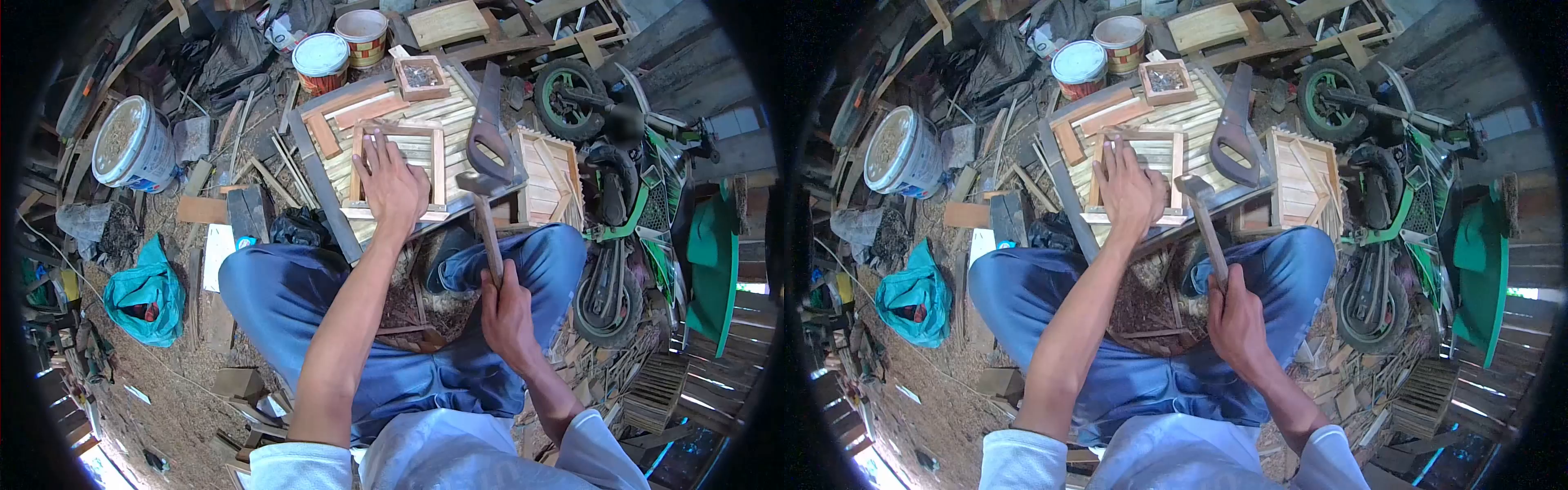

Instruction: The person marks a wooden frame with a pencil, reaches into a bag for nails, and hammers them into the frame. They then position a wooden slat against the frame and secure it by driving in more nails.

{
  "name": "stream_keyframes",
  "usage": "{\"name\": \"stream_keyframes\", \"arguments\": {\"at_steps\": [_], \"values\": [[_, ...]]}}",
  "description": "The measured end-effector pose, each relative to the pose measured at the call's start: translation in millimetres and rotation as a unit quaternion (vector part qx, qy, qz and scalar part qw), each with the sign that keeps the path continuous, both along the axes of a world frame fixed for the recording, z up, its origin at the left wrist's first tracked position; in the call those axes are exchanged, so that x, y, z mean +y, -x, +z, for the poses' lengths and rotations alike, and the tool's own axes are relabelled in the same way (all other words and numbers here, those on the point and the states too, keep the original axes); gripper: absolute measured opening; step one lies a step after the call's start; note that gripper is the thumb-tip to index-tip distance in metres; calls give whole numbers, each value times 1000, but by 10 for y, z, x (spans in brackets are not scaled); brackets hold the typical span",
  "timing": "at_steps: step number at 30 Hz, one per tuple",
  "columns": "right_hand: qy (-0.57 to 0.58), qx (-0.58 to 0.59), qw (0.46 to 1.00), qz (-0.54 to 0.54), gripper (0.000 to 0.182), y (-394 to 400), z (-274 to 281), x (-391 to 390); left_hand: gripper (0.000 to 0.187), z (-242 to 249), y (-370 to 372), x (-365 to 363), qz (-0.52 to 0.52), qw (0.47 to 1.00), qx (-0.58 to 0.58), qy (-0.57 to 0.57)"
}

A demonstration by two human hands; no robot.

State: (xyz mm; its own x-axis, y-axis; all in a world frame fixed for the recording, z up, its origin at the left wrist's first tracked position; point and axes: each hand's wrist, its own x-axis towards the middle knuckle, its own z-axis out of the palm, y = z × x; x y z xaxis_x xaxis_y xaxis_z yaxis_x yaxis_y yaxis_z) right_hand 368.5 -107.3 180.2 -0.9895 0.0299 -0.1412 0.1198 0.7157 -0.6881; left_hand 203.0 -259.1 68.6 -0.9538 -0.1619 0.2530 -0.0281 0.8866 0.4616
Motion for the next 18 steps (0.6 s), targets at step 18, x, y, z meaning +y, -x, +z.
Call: {"name": "stream_keyframes", "arguments": {"at_steps": [18], "values": [[-31, -65, 996, 46, 17, 55, -86, 85, 54, -46, 31, -9, -1, 1000, 3, -3]]}}
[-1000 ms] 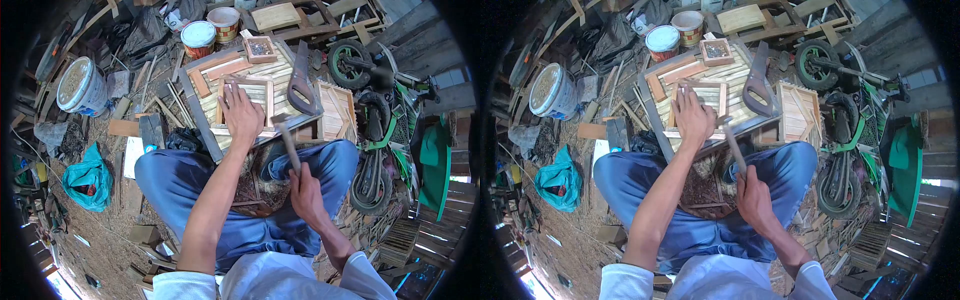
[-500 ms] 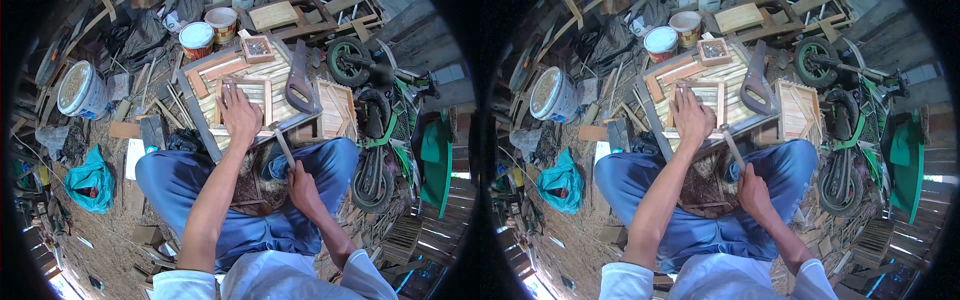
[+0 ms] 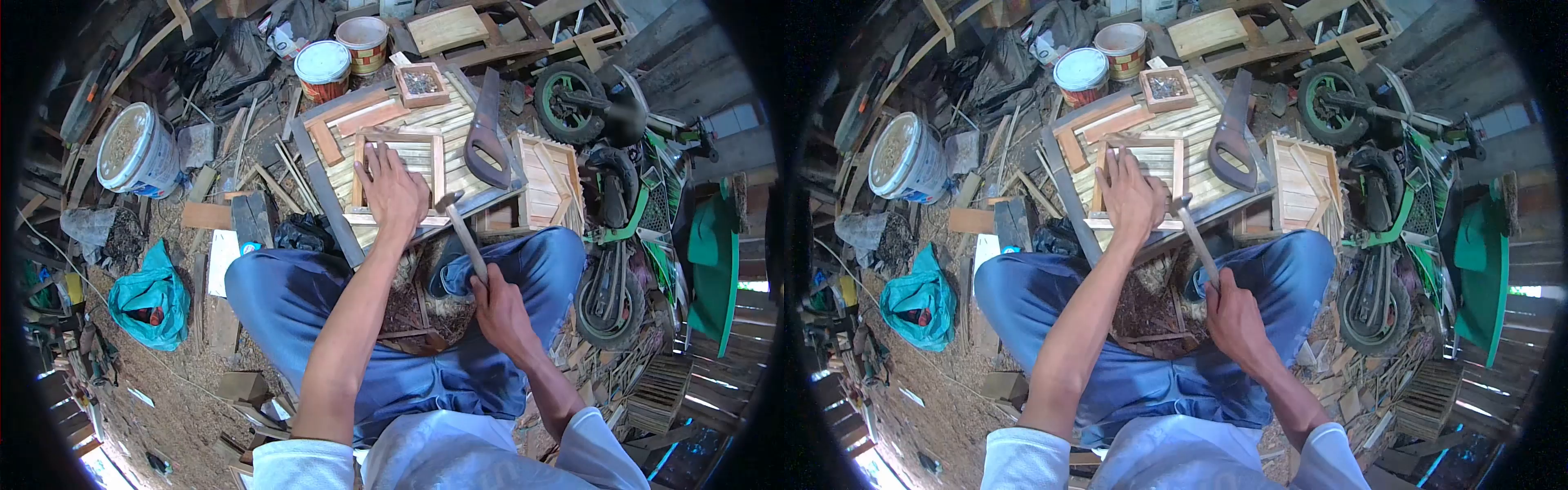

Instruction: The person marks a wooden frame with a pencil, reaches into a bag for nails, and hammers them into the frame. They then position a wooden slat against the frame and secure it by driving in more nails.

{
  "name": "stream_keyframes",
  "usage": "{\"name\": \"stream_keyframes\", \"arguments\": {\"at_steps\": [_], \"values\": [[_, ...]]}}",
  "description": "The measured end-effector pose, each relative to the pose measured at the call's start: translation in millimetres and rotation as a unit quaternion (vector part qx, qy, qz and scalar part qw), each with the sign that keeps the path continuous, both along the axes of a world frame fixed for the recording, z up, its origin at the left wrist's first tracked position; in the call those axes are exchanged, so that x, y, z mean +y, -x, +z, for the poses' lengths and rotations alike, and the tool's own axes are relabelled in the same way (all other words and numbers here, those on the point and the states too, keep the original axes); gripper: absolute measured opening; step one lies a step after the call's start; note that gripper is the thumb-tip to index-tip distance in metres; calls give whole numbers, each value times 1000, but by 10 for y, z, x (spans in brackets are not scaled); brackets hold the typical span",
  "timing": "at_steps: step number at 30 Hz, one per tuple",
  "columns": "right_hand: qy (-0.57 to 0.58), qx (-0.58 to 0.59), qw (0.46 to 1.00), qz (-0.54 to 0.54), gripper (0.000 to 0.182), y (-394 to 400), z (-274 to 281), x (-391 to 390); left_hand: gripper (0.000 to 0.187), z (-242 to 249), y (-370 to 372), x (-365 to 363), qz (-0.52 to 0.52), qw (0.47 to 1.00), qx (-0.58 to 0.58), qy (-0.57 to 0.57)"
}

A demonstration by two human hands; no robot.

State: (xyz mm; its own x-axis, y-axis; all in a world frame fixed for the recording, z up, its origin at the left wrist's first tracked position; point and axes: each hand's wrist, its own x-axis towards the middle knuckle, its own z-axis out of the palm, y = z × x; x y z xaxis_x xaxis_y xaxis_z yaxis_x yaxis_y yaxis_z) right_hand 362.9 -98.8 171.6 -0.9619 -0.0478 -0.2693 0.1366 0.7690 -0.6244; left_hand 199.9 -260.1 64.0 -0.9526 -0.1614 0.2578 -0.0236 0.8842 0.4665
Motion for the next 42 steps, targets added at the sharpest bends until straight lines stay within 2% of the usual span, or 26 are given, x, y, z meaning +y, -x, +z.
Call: {"name": "stream_keyframes", "arguments": {"at_steps": [2, 4, 7, 8, 11, 15, 18, 21, 23, 24, 27, 29, 32, 35, 37, 42], "values": [[42, 41, 998, -35, 18, 9, 243, -93, 54, -2, 13, 12, 3, 1000, 19, 1], [57, 65, 994, -65, 18, -21, 259, -140, 54, -34, -8, 19, 7, 1000, 26, 4], [-33, 34, 999, 2, 18, -89, -381, 44, 54, 11, -19, 18, 5, 999, 31, -1], [-37, 32, 999, -3, 18, -84, -382, 39, 54, -4, -13, 23, 5, 999, 42, -23], [-29, 13, 999, 21, 20, -19, -112, 87, 53, 27, -5, 0, -4, 1000, -5, -4], [29, 55, 997, -47, 22, -19, 88, -20, 53, 64, -16, 11, -3, 1000, -11, -20], [-38, 6, 999, -2, 24, -71, -353, 84, 53, 11, -19, 7, -1, 1000, 5, -20], [19, -16, 1000, -11, 27, -22, -272, 130, 45, 93, -20, 0, -7, 1000, 15, -9], [63, -40, 996, -56, 27, -31, -146, 138, 39, 159, -48, -11, -22, 1000, 18, -11], [78, -30, 994, -74, 27, -53, -127, 162, 31, 159, -50, -6, -27, 992, 122, 31], [103, 24, 989, -102, 27, -54, 11, 286, 29, 68, -37, -2, -94, 992, 85, -6], [129, 64, 985, -96, 26, -42, -79, 466, 29, -11, -105, 99, -84, 987, 139, -7], [123, 65, 985, -105, 27, -24, 9, 557, 31, 194, -388, 326, -73, 997, 28, 0], [138, 47, 983, -115, 27, -51, 76, 553, 34, 115, -496, 395, -65, 997, 37, 2], [163, 42, 978, -121, 28, -93, 117, 542, 32, 132, -459, 400, -52, 998, -19, 15], [131, 71, 985, -87, 29, -231, 229, 636, 29, 236, -428, 319, -70, 996, -49, 18]]}}
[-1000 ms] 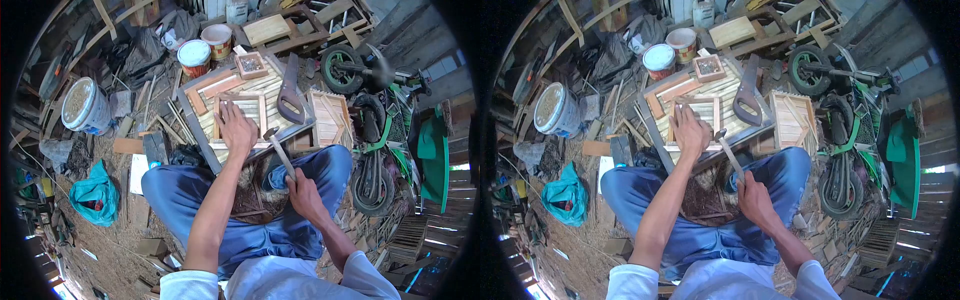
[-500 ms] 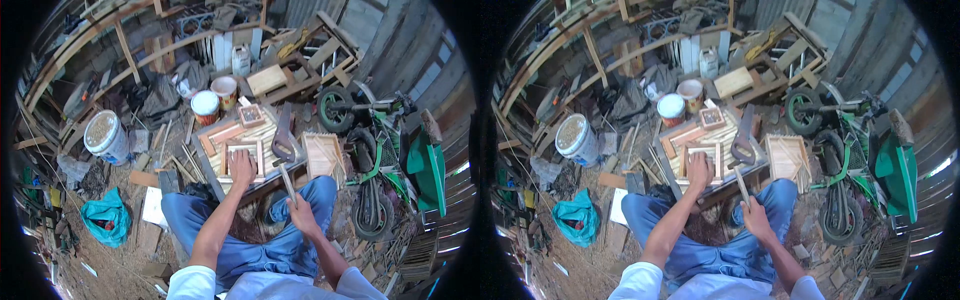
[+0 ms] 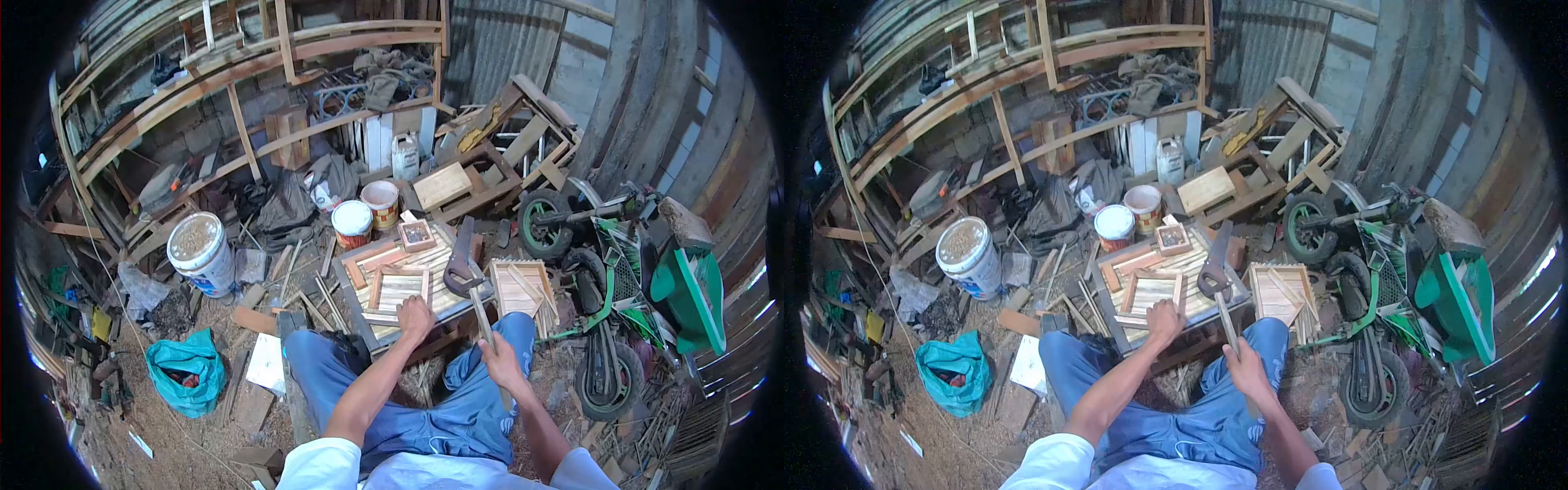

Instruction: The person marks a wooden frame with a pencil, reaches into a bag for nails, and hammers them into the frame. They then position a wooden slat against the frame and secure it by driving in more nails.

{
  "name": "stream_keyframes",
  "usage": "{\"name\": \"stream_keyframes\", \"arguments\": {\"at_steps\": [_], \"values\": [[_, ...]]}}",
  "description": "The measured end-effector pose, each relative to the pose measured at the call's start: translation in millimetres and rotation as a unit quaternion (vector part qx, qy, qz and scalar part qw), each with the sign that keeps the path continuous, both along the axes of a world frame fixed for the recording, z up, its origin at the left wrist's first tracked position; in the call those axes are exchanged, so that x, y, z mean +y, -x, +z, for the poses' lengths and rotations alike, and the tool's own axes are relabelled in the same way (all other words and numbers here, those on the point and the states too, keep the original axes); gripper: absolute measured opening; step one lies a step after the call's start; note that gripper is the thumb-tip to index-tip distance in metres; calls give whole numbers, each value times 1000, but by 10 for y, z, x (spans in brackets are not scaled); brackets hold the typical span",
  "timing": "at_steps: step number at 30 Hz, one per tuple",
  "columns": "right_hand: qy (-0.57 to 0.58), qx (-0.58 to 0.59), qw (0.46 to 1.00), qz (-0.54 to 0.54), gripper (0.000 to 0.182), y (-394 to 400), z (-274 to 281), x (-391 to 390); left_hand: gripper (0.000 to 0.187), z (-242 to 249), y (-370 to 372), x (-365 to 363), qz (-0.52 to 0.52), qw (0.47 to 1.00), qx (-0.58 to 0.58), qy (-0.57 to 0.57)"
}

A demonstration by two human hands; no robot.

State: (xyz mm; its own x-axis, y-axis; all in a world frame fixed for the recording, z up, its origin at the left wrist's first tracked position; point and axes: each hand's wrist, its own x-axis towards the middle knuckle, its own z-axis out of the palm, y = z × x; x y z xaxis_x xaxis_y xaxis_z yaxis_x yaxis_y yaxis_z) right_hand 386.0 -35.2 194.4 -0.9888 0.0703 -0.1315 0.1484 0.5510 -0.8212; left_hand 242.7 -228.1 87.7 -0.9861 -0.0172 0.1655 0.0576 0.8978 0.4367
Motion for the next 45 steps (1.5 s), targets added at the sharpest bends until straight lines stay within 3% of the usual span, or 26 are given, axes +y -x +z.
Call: {"name": "stream_keyframes", "arguments": {"at_steps": [9, 12, 16, 19, 22, 26, 29, 30, 34, 36, 38, 40, 41, 42, 45], "values": [[4, 13, 1000, 4, 30, -249, -81, 97, 27, 22, -123, -591, -170, 984, 50, 12], [21, 0, 1000, 13, 27, -240, 4, 11, 18, -43, -78, -792, -242, 964, 96, 50], [47, 41, 998, 23, 26, -119, -13, -197, 19, -127, -18, -957, -278, 952, 125, 26], [66, -7, 997, 32, 30, 58, -17, -278, 21, -142, 14, -1031, -303, 947, 93, 43], [71, -14, 997, 35, 31, 293, 44, -322, 29, -43, -42, -1056, -282, 958, 40, -24], [25, 16, 998, 47, 33, 600, -261, -242, 39, 95, -183, -999, -92, 981, 158, -70], [-17, 27, 999, 25, 38, 814, -290, -220, 38, -108, -144, -1097, -72, 984, 144, -78], [-30, 40, 999, 18, 39, 875, -318, -233, 40, -18, -170, -1088, -64, 990, 106, -63], [-31, 11, 999, -5, 42, 1146, -380, -237, 44, 111, -187, -907, -51, 989, 135, -17], [34, 13, 999, -23, 42, 1297, -614, -158, 45, 208, -146, -725, -93, 984, 146, -50], [73, 51, 995, -49, 43, 1358, -479, -84, 41, 373, -146, -395, -135, 975, 142, -104], [241, -2, 968, -71, 37, 1414, -308, 95, 38, 450, -32, -22, -183, 960, 99, -188], [372, -69, 922, -80, 33, 1359, 61, 179, 37, 464, 24, 183, -204, 949, 74, -230], [434, -60, 894, -90, 25, 1354, 237, 264, 30, 470, 78, 415, -229, 931, 75, -273], [443, 13, 887, -128, 27, 1462, 229, 773, 27, 614, 203, 1091, -290, 885, 5, -365]]}}
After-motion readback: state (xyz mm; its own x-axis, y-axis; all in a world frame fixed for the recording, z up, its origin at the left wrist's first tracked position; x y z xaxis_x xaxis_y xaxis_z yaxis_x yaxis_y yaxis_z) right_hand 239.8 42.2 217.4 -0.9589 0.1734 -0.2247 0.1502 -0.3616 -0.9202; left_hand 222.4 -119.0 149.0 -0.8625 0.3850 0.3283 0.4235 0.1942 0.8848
